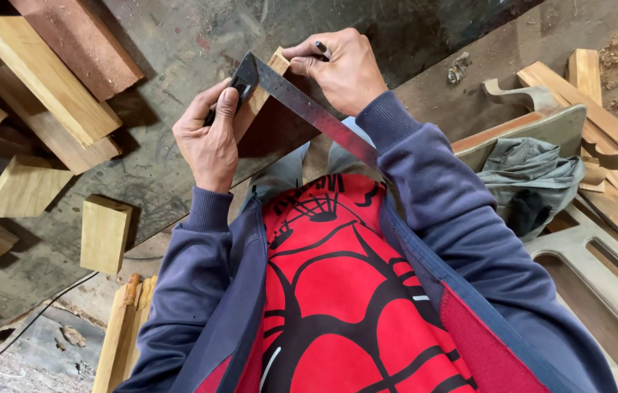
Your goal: The person uses a metal square ruler and a pen to mark lines on small rectangular wooden blocks. They measure and draw lines on the wood pieces, which are placed on a workbench surrounded by other lumber.
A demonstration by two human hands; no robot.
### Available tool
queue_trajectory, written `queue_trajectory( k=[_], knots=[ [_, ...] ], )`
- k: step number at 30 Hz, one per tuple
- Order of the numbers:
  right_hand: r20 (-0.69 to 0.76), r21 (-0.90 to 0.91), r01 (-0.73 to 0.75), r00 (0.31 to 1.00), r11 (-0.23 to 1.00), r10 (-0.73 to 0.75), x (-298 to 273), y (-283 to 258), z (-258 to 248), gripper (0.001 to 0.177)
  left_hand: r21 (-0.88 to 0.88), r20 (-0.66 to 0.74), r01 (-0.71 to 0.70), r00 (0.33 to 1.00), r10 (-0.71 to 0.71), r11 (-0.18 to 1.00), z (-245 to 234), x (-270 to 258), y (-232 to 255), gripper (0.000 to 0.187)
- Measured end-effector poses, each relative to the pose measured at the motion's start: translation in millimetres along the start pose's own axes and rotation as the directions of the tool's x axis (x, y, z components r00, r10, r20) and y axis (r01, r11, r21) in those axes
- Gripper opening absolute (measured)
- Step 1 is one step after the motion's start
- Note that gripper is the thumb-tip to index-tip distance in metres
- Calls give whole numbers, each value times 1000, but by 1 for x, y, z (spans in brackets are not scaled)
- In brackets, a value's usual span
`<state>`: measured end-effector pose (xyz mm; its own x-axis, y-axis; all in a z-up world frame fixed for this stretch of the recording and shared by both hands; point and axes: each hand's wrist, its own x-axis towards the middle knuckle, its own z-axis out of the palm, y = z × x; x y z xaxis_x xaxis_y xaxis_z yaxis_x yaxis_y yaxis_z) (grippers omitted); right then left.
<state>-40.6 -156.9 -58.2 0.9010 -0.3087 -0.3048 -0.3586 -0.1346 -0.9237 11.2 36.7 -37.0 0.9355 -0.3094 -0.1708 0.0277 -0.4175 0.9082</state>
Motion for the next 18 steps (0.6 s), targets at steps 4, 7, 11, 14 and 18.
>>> queue_trajectory(
  k=[4,7,11,14,18],
  knots=[
    [2,-18,-15,1000,1000,15,-1,0,-1,12,-8,9,2,1000,-2,1000,0,-1,-1,15],
    [1,-19,-1,1000,1000,1,-1,-1,-1,12,-3,9,2,1000,-2,1000,0,-1,0,14],
    [-2,-12,-14,1000,1000,14,0,0,0,14,-21,17,9,1000,-9,1000,-1,0,1,14],
    [1,-17,-1,1000,1000,1,-1,1,-1,13,-20,17,15,1000,-15,1000,-1,0,1,13],
    [3,-11,-2,1000,1000,2,-1,2,-1,13,-19,22,26,999,-25,999,-1,-1,2,13]
  ],
)
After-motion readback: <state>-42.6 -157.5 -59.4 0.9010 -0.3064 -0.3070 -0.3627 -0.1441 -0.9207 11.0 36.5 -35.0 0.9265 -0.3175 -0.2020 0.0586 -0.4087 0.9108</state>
